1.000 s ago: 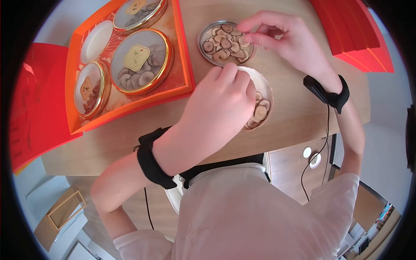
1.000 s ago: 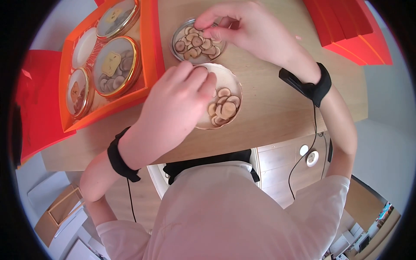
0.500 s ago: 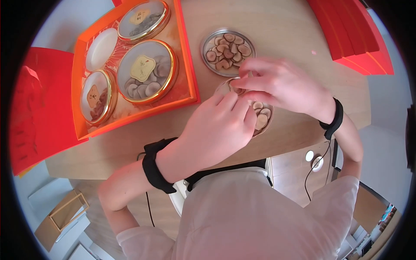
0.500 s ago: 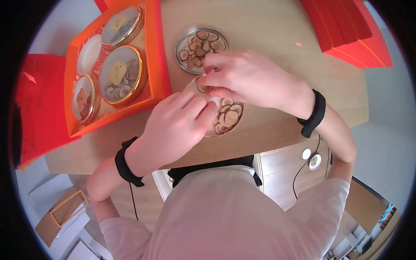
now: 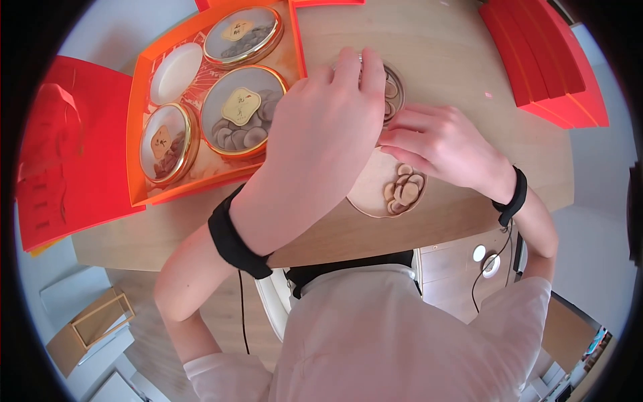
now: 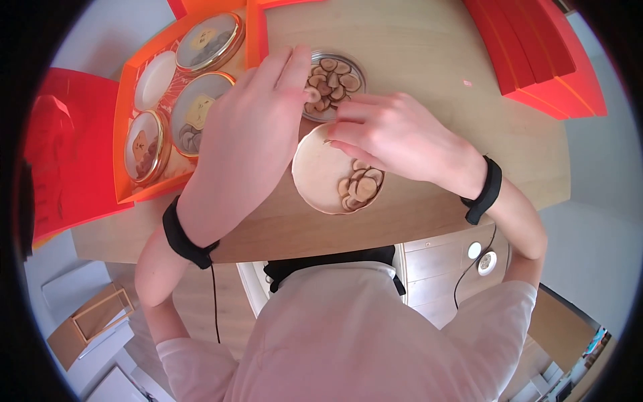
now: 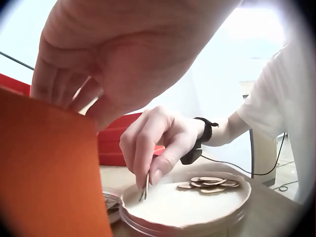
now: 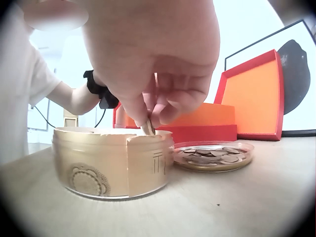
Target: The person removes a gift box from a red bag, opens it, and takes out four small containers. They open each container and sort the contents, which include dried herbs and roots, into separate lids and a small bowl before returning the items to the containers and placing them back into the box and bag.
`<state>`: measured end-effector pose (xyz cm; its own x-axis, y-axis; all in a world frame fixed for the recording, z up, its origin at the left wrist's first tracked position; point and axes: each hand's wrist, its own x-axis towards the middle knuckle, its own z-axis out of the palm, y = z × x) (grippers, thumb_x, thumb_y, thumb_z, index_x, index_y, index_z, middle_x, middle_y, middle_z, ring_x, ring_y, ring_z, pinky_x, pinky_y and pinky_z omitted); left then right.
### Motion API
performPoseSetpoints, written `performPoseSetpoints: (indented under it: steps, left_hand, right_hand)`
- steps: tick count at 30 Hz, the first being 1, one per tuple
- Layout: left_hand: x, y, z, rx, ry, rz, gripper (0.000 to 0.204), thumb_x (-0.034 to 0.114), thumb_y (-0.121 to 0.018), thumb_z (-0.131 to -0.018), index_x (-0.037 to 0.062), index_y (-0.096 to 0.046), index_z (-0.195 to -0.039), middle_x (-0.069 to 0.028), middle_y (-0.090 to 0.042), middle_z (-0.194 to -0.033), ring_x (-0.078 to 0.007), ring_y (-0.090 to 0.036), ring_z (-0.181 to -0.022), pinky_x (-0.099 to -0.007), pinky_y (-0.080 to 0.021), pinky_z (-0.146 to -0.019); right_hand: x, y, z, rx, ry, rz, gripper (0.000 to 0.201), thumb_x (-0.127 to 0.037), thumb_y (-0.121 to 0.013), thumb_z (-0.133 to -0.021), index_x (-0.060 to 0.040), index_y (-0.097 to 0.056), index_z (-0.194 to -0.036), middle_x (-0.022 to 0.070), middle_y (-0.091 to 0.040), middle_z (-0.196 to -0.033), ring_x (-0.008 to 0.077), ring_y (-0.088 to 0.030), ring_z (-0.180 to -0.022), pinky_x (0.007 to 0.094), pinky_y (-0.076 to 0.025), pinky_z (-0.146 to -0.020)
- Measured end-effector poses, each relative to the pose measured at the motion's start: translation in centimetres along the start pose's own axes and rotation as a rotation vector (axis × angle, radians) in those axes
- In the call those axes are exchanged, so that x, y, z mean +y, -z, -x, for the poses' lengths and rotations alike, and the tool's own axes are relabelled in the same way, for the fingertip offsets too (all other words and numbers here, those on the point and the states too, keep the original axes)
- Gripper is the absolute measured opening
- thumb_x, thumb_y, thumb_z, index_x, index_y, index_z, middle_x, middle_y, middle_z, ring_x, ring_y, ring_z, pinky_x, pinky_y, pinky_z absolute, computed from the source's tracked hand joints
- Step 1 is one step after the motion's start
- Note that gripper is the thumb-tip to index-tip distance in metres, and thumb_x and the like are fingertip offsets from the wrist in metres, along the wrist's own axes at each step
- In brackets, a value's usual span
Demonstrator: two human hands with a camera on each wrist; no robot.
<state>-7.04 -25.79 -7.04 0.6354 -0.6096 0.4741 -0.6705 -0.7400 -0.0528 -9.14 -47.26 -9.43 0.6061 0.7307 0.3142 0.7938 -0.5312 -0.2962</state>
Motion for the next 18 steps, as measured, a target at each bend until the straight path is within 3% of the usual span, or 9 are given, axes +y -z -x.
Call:
performPoseSetpoints:
  steps: [6, 9, 12, 15, 18]
  left_hand:
    - [0.5, 2.3, 3.2, 0.063, -0.112, 0.124, 0.021, 0.008, -0.070, -0.069, 0.0048, -0.061, -0.088, -0.0054, -0.055, -0.087, -0.0200, -0.057, -0.083, -0.0309, -0.051, -0.071]
    - [1.4, 3.5, 4.5, -0.233, -0.091, 0.267, 0.023, 0.004, -0.070, -0.081, 0.0000, -0.068, -0.104, -0.0074, -0.066, -0.102, -0.0267, -0.063, -0.092, -0.0380, -0.053, -0.078]
    - [2.2, 2.3, 5.4, -0.280, -0.167, 0.397, 0.024, 0.004, -0.071, -0.079, 0.0011, -0.068, -0.102, -0.0072, -0.064, -0.098, -0.0255, -0.062, -0.089, -0.0363, -0.053, -0.077]
    - [3.1, 0.9, 6.1, -0.320, -0.206, 0.377, 0.026, 0.012, -0.075, -0.081, 0.0008, -0.068, -0.103, -0.0064, -0.059, -0.096, -0.0235, -0.059, -0.089, -0.0350, -0.052, -0.079]
    - [3.8, -0.1, 6.5, -0.351, -0.215, 0.351, 0.030, 0.017, -0.077, -0.082, 0.0002, -0.067, -0.105, -0.0062, -0.056, -0.097, -0.0228, -0.057, -0.093, -0.0347, -0.052, -0.080]
  right_hand:
    - [0.1, 0.7, 0.4, 0.066, -0.154, -0.190, 0.010, -0.014, -0.074, -0.090, -0.0053, -0.072, -0.095, 0.0077, -0.064, -0.084, 0.0271, -0.066, -0.074, 0.0393, -0.053, -0.063]
    - [1.1, 1.7, -0.5, 0.135, -0.272, -0.274, 0.015, -0.017, -0.075, -0.091, -0.0041, -0.075, -0.100, 0.0091, -0.071, -0.089, 0.0281, -0.068, -0.073, 0.0356, -0.055, -0.066]
    - [3.2, 1.4, -1.8, 0.157, -0.319, -0.196, 0.015, -0.016, -0.074, -0.092, -0.0054, -0.077, -0.102, 0.0096, -0.074, -0.089, 0.0271, -0.068, -0.071, 0.0348, -0.055, -0.066]
    - [5.1, 0.2, -1.9, 0.208, -0.253, -0.045, 0.012, -0.013, -0.072, -0.096, -0.0074, -0.079, -0.104, 0.0024, -0.072, -0.087, 0.0122, -0.058, -0.063, 0.0284, -0.043, -0.054]
    - [4.5, 0.6, -1.5, 0.150, -0.319, -0.186, 0.014, -0.013, -0.072, -0.095, -0.0073, -0.078, -0.106, 0.0029, -0.074, -0.089, 0.0120, -0.058, -0.063, 0.0278, -0.042, -0.053]
